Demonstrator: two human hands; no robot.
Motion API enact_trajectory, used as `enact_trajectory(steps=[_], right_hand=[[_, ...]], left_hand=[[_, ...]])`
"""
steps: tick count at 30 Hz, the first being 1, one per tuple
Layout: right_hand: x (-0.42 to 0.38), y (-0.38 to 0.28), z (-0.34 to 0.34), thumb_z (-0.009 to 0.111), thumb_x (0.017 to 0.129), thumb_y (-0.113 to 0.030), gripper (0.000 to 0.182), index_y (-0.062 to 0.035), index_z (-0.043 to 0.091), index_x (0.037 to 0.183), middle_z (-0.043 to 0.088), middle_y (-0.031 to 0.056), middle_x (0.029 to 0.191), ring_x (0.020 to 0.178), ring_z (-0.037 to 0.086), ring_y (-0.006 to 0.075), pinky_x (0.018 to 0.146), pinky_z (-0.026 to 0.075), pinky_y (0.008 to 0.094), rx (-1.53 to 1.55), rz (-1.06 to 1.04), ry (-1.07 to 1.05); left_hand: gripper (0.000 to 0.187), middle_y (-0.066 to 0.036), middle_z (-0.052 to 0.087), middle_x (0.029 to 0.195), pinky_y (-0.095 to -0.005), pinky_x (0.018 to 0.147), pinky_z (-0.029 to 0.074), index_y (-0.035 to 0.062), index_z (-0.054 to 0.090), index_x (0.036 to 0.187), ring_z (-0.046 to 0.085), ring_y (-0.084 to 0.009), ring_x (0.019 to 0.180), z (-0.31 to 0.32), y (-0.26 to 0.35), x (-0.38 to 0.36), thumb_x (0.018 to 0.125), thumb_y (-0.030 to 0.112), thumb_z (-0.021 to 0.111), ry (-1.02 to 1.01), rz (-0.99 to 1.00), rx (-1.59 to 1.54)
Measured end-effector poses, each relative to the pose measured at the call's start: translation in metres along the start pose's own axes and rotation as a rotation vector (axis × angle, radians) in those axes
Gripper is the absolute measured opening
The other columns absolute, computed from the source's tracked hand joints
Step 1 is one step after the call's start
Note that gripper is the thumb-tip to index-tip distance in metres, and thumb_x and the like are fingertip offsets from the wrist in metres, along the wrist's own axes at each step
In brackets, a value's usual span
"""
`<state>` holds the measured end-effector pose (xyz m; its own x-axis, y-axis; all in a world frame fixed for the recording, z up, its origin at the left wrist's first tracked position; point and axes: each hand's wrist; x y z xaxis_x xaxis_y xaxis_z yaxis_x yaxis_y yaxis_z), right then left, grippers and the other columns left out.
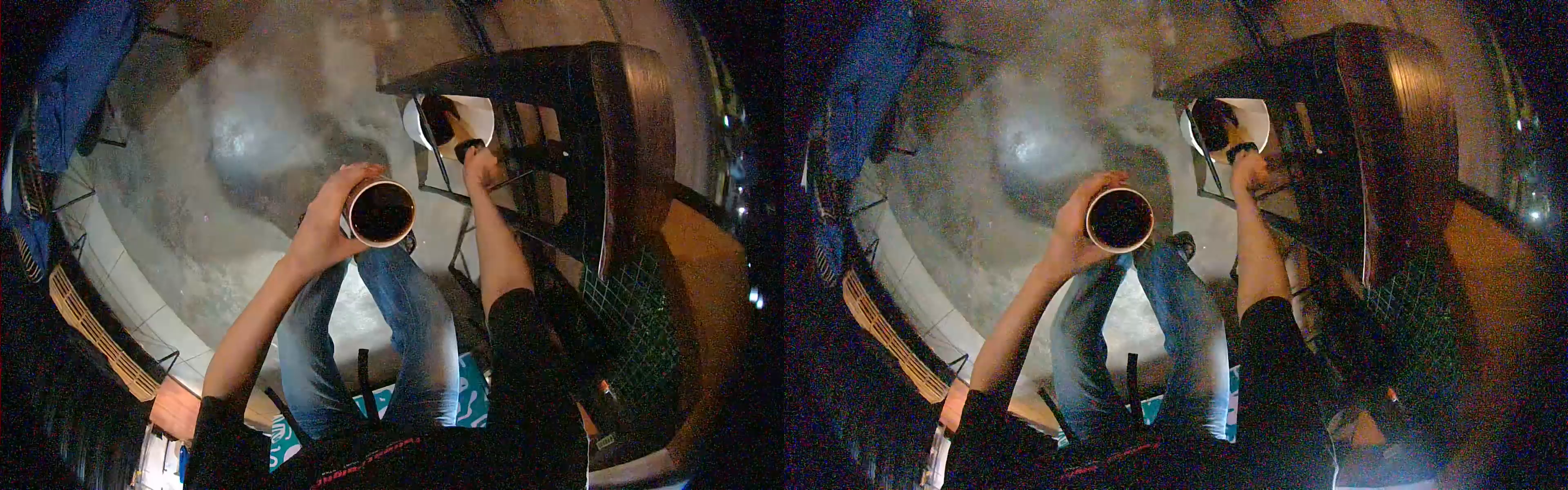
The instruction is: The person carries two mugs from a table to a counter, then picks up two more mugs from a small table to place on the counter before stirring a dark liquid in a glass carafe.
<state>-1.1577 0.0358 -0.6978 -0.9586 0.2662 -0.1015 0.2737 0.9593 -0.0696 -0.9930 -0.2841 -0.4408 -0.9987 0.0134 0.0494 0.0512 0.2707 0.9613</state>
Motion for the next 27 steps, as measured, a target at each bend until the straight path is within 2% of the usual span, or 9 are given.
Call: enact_trajectory(steps=[3, 6, 13, 15, 16, 17, 19, 22, 27], right_hand=[[0.014, 0.003, 0.033, 0.059, 0.088, -0.034, 0.033, -0.0061, 0.075, 0.08, 0.072, 0.0198, 0.081, 0.073, 0.072, 0.0353, 0.059, 0.056, 0.0452, -0.3, 0.04, -0.082], [-0.01, -0.032, -0.049, 0.054, 0.091, -0.016, 0.022, -0.0042, 0.073, 0.086, 0.073, 0.0178, 0.087, 0.086, 0.072, 0.0353, 0.066, 0.058, 0.0433, -0.222, -0.243, -0.221], [-0.003, -0.039, -0.049, 0.057, 0.093, -0.025, 0.025, -0.0028, 0.068, 0.099, 0.07, 0.0208, 0.093, 0.085, 0.071, 0.0379, 0.071, 0.057, 0.0459, -0.16, -0.08, -0.127], [-0.015, -0.039, -0.059, 0.057, 0.095, -0.032, 0.032, -0.0013, 0.065, 0.093, 0.068, 0.0233, 0.091, 0.081, 0.068, 0.041, 0.067, 0.052, 0.0496, 0.158, -0.047, 0.037], [-0.024, -0.041, -0.059, 0.055, 0.097, -0.035, 0.038, 0.0014, 0.06, 0.087, 0.066, 0.0256, 0.086, 0.076, 0.064, 0.0443, 0.065, 0.047, 0.0532, 0.434, -0.158, 0.242], [-0.031, -0.04, -0.061, 0.055, 0.097, -0.035, 0.038, 0.0014, 0.06, 0.087, 0.066, 0.0256, 0.086, 0.076, 0.064, 0.0443, 0.065, 0.047, 0.0532, 0.429, -0.174, 0.233], [-0.064, -0.064, -0.11, 0.056, 0.098, -0.028, 0.031, 0.0027, 0.058, 0.094, 0.063, 0.0256, 0.085, 0.079, 0.062, 0.0461, 0.066, 0.048, 0.0532, 0.404, 0.079, 0.098], [-0.1, -0.059, -0.118, 0.06, 0.096, -0.023, 0.027, 0.0029, 0.058, 0.09, 0.062, 0.0249, 0.083, 0.077, 0.061, 0.0455, 0.065, 0.048, 0.0525, 0.456, -0.025, 0.242], [-0.14, -0.049, -0.117, 0.062, 0.094, -0.022, 0.025, 0.0024, 0.06, 0.088, 0.063, 0.0224, 0.081, 0.076, 0.063, 0.0437, 0.064, 0.049, 0.0518, 0.405, 0.063, 0.155]], left_hand=[[0.079, -0.016, 0.056, 0.132, -0.0407, 0.108, 0.039, 0.0033, 0.048, 0.132, 0.054, -0.0329, 0.123, 0.002, -0.004, 0.008, 0.064, 0.012, 0.086, -0.015, -0.014, 0.027], [0.079, -0.016, 0.055, 0.132, -0.0394, 0.107, 0.04, 0.0027, 0.048, 0.133, 0.054, -0.0323, 0.124, 0.009, -0.012, 0.015, 0.064, 0.011, 0.086, -0.034, -0.046, 0.024], [0.077, -0.017, 0.055, 0.131, -0.0384, 0.104, 0.043, 0.003, 0.048, 0.133, 0.055, -0.0325, 0.122, 0.029, -0.03, 0.037, 0.064, 0.009, 0.082, -0.042, -0.121, -0.034], [0.076, -0.017, 0.056, 0.13, -0.0386, 0.104, 0.043, 0.0031, 0.048, 0.133, 0.055, -0.0328, 0.122, 0.038, -0.038, 0.047, 0.064, 0.009, 0.082, -0.042, -0.126, -0.034], [0.075, -0.018, 0.056, 0.129, -0.0388, 0.103, 0.044, 0.0032, 0.049, 0.132, 0.056, -0.0332, 0.121, 0.042, -0.042, 0.052, 0.064, 0.009, 0.081, -0.04, -0.132, -0.027], [0.075, -0.018, 0.056, 0.129, -0.0388, 0.103, 0.044, 0.0032, 0.049, 0.132, 0.056, -0.0332, 0.121, 0.047, -0.05, 0.055, 0.064, 0.009, 0.081, -0.025, -0.141, -0.032], [0.075, -0.019, 0.058, 0.125, -0.0391, 0.102, 0.045, 0.003, 0.049, 0.131, 0.056, -0.0336, 0.119, 0.06, -0.068, 0.065, 0.064, 0.008, 0.08, -0.014, -0.085, -0.095], [0.075, -0.02, 0.059, 0.122, -0.0398, 0.1, 0.046, 0.0031, 0.049, 0.13, 0.057, -0.0344, 0.117, 0.076, -0.086, 0.082, 0.063, 0.011, 0.082, -0.015, -0.066, -0.081], [0.082, -0.018, 0.058, 0.13, -0.04, 0.106, 0.042, 0.0008, 0.045, 0.136, 0.055, -0.0271, 0.124, 0.101, -0.125, 0.109, 0.067, 0.017, 0.085, -0.098, -0.005, -0.139]])
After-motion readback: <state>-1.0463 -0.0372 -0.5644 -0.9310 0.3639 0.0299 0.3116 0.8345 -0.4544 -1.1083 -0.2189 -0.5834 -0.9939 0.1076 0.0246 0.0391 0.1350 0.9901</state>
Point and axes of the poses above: each hand's wrist, its own x-axis towards the middle knuckle, its own z-axis out of the palm, y = z × x
